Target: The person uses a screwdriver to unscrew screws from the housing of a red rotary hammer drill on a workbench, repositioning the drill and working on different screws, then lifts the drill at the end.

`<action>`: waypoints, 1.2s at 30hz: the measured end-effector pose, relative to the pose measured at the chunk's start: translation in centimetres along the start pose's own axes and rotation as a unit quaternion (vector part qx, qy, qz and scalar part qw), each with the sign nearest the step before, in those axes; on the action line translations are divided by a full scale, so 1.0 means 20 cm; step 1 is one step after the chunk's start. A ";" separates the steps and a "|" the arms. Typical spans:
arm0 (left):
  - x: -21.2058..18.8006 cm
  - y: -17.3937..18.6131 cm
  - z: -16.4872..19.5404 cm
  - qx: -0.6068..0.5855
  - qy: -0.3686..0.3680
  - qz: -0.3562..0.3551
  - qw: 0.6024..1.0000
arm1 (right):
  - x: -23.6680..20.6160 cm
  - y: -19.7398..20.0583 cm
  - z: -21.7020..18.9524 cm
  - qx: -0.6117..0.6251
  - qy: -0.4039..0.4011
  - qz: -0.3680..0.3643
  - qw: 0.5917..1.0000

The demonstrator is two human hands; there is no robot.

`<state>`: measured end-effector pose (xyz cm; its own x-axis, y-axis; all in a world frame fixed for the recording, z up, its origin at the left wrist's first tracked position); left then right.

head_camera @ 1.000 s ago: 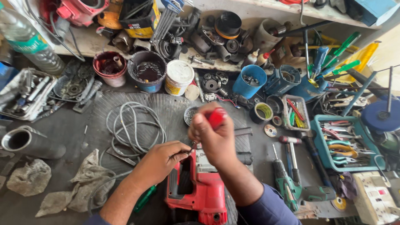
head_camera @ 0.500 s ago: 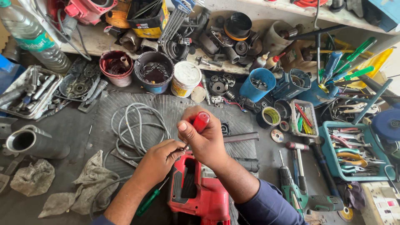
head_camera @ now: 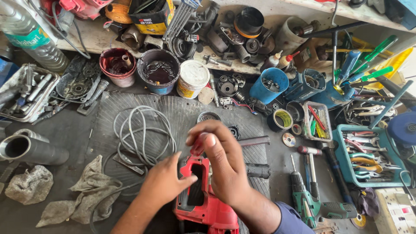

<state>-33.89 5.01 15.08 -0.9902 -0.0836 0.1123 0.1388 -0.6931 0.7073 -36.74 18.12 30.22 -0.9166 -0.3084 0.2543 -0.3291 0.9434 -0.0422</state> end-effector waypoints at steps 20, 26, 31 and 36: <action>-0.03 -0.15 -0.07 -0.063 0.112 -0.049 0.990 | 0.20 -0.17 -0.20 0.093 0.020 -0.109 0.989; 0.05 0.01 -0.01 -0.126 0.049 -0.056 0.989 | 0.22 -0.11 -0.21 0.166 0.007 -0.010 0.986; 0.14 0.52 0.19 -0.123 0.048 0.099 0.986 | 0.20 -0.14 -0.11 0.101 -0.009 -0.158 0.982; 0.06 0.91 0.73 -0.109 -0.320 0.165 0.927 | 0.21 0.03 0.15 0.032 0.044 -0.212 0.976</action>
<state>-32.27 2.73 38.31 -0.6712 0.0759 0.7374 0.3557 -0.8398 0.4102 -41.46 16.93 28.41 -0.6737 -0.6543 0.3435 -0.6899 0.7235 0.0253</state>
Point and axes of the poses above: each hand's wrist, its own x-axis towards the middle knuckle, its own y-axis out of the back of the hand, z = x × y, the point moved 6 cm from there along x, towards the middle knuckle, and after that the axes turned 9 degrees about z, right-handed, at the moved point
